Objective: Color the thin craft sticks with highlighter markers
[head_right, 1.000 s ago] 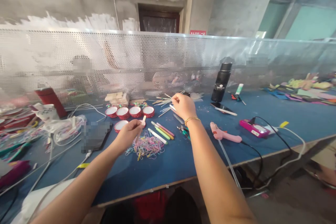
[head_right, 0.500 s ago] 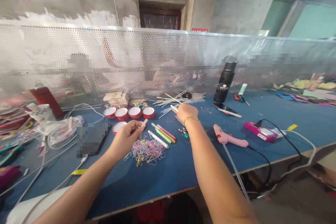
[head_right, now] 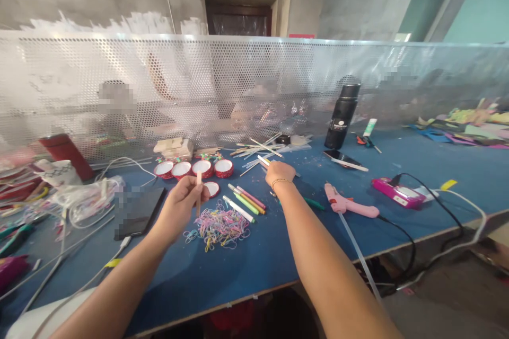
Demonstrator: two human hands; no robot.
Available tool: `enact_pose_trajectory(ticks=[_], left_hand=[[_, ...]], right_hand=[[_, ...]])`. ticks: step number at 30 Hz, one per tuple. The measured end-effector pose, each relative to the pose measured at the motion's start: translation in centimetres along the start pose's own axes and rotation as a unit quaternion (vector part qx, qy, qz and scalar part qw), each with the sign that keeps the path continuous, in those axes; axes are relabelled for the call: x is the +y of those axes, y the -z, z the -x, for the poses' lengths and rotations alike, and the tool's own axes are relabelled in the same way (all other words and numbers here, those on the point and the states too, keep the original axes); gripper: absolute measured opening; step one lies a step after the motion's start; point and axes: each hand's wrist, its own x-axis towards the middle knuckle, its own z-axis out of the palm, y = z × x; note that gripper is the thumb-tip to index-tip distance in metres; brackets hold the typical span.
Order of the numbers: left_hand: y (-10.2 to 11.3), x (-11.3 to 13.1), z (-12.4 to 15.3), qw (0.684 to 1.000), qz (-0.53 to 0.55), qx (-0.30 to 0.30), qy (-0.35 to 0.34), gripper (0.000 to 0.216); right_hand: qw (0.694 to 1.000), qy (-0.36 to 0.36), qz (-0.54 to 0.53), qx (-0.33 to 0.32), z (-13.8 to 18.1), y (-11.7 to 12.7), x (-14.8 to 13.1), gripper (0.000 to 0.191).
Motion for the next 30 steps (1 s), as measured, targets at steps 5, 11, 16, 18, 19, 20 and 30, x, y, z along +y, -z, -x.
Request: enact_pose_trajectory(ticks=[5, 11, 16, 18, 19, 20, 30], left_hand=[[0.0, 0.1, 0.1, 0.999, 0.028, 0.024, 0.02, 0.023], [0.3, 0.5, 0.2, 0.997, 0.029, -0.014, 0.065, 0.049], [0.2, 0.5, 0.2, 0.998, -0.006, -0.01, 0.063, 0.063], [0.0, 0.5, 0.4, 0.998, 0.003, -0.034, 0.06, 0.064], [-0.1, 0.6, 0.5, 0.997, 0.018, -0.048, 0.06, 0.064], [-0.2, 0.6, 0.6, 0.996, 0.034, -0.061, 0.062, 0.063], [-1.6, 0.4, 1.2, 0.996, 0.071, -0.053, 0.004, 0.046]], right_hand=[[0.988, 0.038, -0.114, 0.094, 1.4, 2.8, -0.1, 0.041], [0.765, 0.243, -0.593, 0.067, 5.8, 3.9, -3.8, 0.021], [0.614, 0.29, -0.73, -0.078, 9.4, 2.3, -7.9, 0.025], [0.618, 0.291, -0.729, -0.044, 10.4, 1.6, -9.0, 0.037], [0.621, 0.293, -0.725, -0.039, 10.8, 1.4, -9.4, 0.042], [0.622, 0.286, -0.728, -0.037, 11.1, 1.2, -9.6, 0.042], [0.646, 0.266, -0.715, -0.043, 12.2, 1.2, -10.1, 0.031]])
